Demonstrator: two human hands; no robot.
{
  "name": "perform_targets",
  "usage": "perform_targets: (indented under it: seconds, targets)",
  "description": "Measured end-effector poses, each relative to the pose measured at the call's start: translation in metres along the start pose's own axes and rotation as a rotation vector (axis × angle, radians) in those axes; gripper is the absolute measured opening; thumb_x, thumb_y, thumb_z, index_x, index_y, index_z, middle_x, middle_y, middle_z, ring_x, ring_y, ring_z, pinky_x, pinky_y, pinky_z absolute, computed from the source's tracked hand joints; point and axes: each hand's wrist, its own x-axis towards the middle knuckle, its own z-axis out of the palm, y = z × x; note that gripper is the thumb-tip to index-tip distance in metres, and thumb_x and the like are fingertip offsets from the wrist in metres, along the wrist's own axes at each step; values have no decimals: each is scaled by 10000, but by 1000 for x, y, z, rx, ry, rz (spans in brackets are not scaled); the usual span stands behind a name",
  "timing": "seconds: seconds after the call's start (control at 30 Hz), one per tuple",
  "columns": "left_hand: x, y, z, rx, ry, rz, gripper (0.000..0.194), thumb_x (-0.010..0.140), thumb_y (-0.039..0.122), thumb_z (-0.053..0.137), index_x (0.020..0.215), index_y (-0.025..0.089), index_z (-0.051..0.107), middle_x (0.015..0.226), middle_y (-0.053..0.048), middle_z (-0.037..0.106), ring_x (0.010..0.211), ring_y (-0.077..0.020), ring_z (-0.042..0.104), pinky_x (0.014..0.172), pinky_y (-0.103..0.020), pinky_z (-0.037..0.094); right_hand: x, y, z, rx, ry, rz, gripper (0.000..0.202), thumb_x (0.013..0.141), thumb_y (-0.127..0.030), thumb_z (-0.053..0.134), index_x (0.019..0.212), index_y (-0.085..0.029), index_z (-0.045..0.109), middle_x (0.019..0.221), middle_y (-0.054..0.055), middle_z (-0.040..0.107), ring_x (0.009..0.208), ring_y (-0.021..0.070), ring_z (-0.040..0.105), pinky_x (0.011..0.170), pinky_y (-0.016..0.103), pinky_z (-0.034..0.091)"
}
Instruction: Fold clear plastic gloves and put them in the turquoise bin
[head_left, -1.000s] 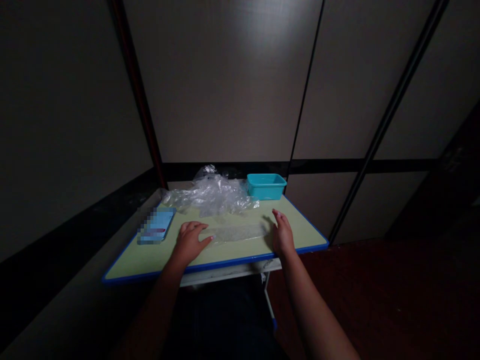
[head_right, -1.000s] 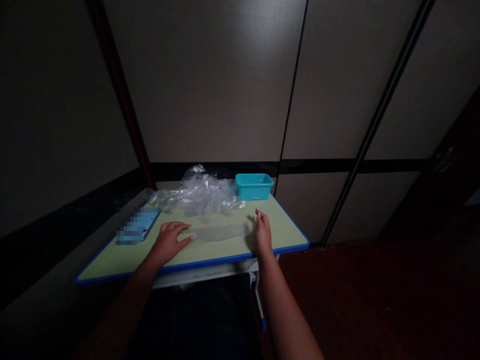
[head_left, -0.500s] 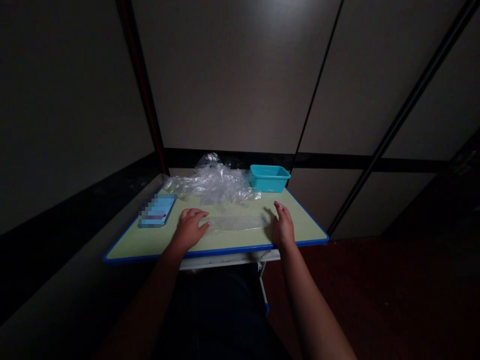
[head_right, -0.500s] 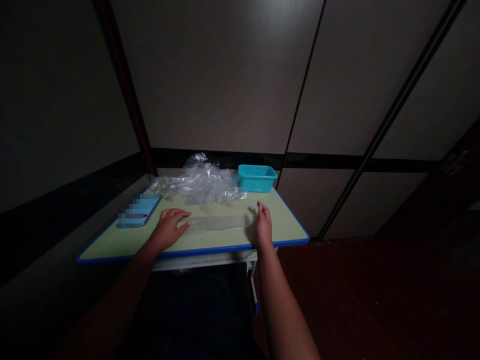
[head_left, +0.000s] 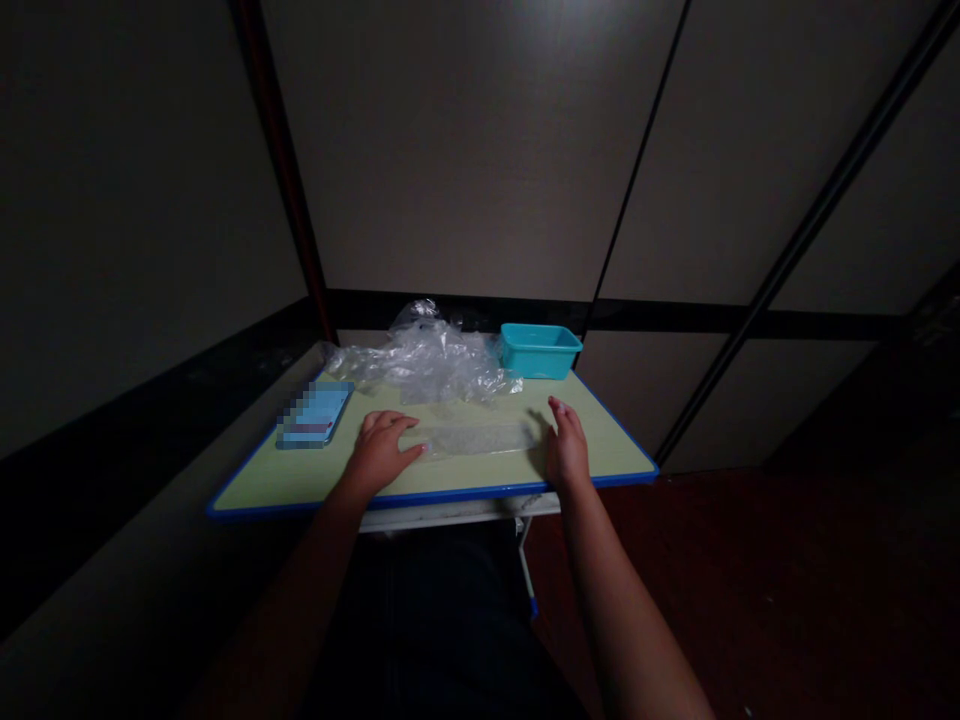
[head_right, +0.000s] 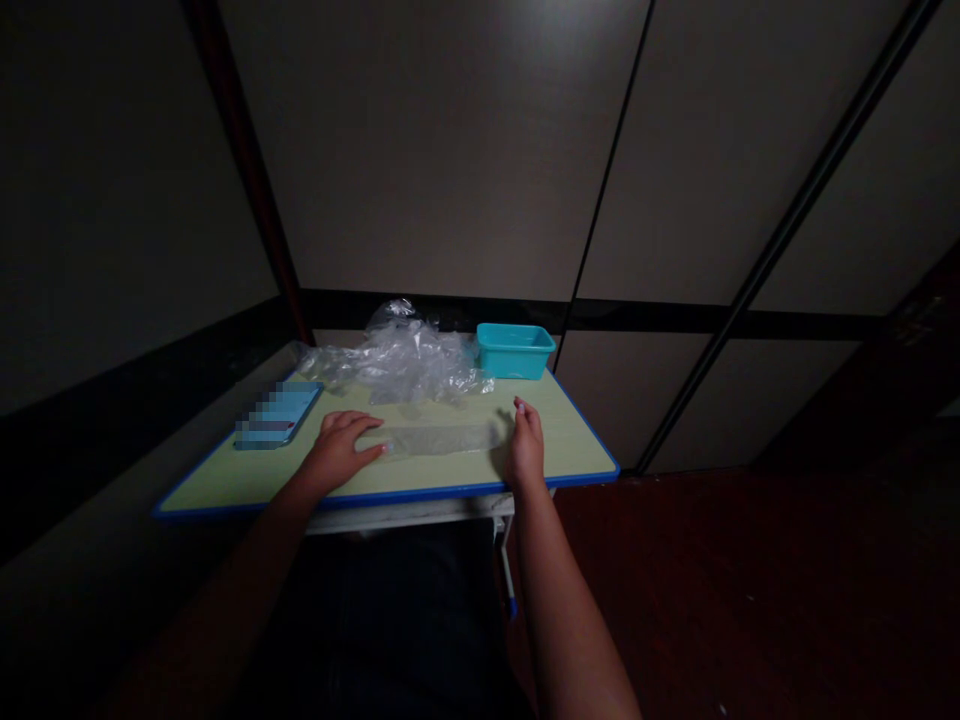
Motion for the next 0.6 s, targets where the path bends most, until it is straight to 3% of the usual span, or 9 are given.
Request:
perform_targets:
  seconds: [0.43, 0.6]
  targets:
    - [1, -5, 5, 12, 74, 28, 256, 868, 360, 512, 1009, 240, 689, 1031, -72, 654, 1085, -269, 484, 1033, -443, 363, -2, -1, 1, -43, -4, -9, 179, 829, -416, 563, 930, -336, 687, 1208, -36, 637, 1208, 150, 497, 1005, 341, 351]
    - [2, -8, 7, 21, 69, 39, 283, 901, 350, 458, 1010, 216, 682, 1042, -83, 664, 1080, -258, 501, 1046, -436, 349, -1, 0, -1, -73, -6, -24, 194, 813, -449, 581, 932, -331, 678, 1179, -21, 649, 1188, 163, 510, 943, 337, 403]
